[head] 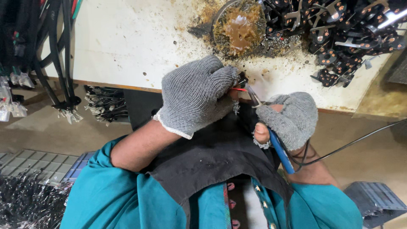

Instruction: The person solders electrical wires to connector plugs at a workbench. They strip and twist the wire ends, dip them into a flux container, and use a soldering iron to solder the wires onto the connectors, placing finished connectors aside and picking up new ones.

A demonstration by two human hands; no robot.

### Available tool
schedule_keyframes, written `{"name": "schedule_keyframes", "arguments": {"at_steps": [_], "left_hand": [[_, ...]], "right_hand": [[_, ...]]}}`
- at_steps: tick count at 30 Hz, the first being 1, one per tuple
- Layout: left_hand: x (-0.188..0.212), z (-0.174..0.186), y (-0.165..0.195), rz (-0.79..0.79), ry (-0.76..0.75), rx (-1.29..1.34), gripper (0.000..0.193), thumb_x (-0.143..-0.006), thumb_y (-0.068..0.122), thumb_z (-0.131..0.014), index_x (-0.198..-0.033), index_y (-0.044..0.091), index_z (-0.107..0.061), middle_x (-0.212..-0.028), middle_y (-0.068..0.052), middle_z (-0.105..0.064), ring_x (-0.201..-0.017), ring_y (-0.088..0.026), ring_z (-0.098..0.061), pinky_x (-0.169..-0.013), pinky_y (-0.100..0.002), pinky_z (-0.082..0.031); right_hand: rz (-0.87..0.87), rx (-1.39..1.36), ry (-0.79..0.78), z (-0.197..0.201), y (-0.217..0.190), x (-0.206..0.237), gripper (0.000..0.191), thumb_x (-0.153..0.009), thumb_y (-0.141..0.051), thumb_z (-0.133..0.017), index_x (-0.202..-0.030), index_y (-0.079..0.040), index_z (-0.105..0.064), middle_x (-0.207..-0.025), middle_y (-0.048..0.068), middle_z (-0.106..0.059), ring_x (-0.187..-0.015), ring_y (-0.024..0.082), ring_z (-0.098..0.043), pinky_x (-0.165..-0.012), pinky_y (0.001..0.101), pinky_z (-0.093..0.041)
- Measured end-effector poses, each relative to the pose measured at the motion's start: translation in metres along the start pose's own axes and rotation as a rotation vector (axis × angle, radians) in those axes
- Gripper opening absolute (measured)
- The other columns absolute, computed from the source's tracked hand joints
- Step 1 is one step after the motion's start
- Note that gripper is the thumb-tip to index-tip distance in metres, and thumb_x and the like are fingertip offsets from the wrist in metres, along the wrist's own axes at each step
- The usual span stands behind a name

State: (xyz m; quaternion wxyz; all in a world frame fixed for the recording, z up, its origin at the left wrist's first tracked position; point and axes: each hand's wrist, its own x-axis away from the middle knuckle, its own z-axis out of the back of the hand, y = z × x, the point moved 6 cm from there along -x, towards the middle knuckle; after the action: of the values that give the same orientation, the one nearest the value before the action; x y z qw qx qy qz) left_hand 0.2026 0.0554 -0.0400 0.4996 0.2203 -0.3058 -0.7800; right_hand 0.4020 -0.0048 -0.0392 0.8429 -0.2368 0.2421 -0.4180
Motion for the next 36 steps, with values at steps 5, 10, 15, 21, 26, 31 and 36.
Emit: {"name": "schedule_keyframes", "arguments": {"at_steps": [5, 10, 15, 21, 26, 31, 36], "left_hand": [[0.0, -0.002, 0.0, 0.0, 0.022, -0.01, 0.034, -0.082, 0.033, -0.083, -0.11, 0.019, -0.069, -0.093, -0.004, -0.061, -0.077, -0.026, -0.065, -0.061, -0.041, -0.048], [0.0, -0.003, -0.001, -0.015, 0.008, -0.01, 0.034, -0.079, 0.033, -0.084, -0.104, 0.018, -0.067, -0.089, -0.005, -0.059, -0.077, -0.027, -0.065, -0.061, -0.043, -0.047], [0.001, 0.001, 0.001, -0.01, 0.045, 0.001, 0.034, -0.079, 0.033, -0.085, -0.103, 0.018, -0.067, -0.088, -0.005, -0.058, -0.076, -0.027, -0.064, -0.061, -0.042, -0.047], [-0.001, -0.002, 0.0, 0.005, 0.013, -0.011, 0.034, -0.079, 0.037, -0.085, -0.099, 0.018, -0.065, -0.087, -0.004, -0.057, -0.075, -0.027, -0.064, -0.059, -0.043, -0.046], [0.0, -0.002, -0.001, 0.009, -0.005, -0.014, 0.034, -0.078, 0.038, -0.084, -0.099, 0.019, -0.065, -0.087, -0.004, -0.057, -0.076, -0.028, -0.064, -0.059, -0.044, -0.046], [0.0, -0.002, 0.0, 0.001, 0.017, -0.034, 0.032, -0.078, 0.033, -0.083, -0.101, 0.019, -0.065, -0.088, -0.005, -0.058, -0.077, -0.028, -0.065, -0.06, -0.044, -0.047], [0.002, -0.004, 0.0, -0.001, 0.016, -0.039, 0.034, -0.077, 0.032, -0.084, -0.101, 0.019, -0.064, -0.088, -0.005, -0.058, -0.078, -0.028, -0.065, -0.061, -0.044, -0.047]], "right_hand": [[-1.121, -0.715, -0.212, -0.029, 0.028, 0.015, 0.025, -0.081, -0.022, -0.076, -0.062, -0.007, -0.071, -0.055, 0.006, -0.069, -0.048, 0.021, -0.069, -0.046, 0.0323, -0.056], [-0.987, -0.41, -0.413, -0.026, 0.024, 0.005, 0.028, -0.081, -0.023, -0.076, -0.057, -0.009, -0.073, -0.05, 0.001, -0.068, -0.042, 0.013, -0.067, -0.043, 0.0287, -0.051], [-0.517, -0.336, -0.21, -0.014, 0.013, -0.02, 0.025, -0.084, -0.024, -0.075, -0.062, -0.01, -0.074, -0.054, 0.0, -0.067, -0.046, 0.015, -0.066, -0.045, 0.0302, -0.049], [-0.294, -0.179, -0.275, -0.017, 0.011, -0.008, 0.021, -0.082, -0.02, -0.078, -0.063, -0.014, -0.072, -0.054, -0.001, -0.066, -0.045, 0.02, -0.061, -0.047, 0.036, -0.044], [-0.827, -0.556, -0.168, -0.028, 0.028, 0.026, 0.025, -0.089, -0.025, -0.077, -0.069, -0.011, -0.068, -0.057, 0.0, -0.065, -0.049, 0.015, -0.064, -0.05, 0.0293, -0.048], [-0.709, -0.534, 0.215, -0.004, 0.014, 0.014, 0.028, -0.097, -0.028, -0.074, -0.082, -0.006, -0.067, -0.067, 0.003, -0.067, -0.059, 0.016, -0.067, -0.058, 0.0281, -0.051], [-0.539, -0.5, 0.378, 0.002, 0.005, -0.011, 0.032, -0.106, -0.031, -0.072, -0.096, -0.001, -0.065, -0.077, 0.005, -0.068, -0.07, 0.017, -0.07, -0.067, 0.0269, -0.054]]}}
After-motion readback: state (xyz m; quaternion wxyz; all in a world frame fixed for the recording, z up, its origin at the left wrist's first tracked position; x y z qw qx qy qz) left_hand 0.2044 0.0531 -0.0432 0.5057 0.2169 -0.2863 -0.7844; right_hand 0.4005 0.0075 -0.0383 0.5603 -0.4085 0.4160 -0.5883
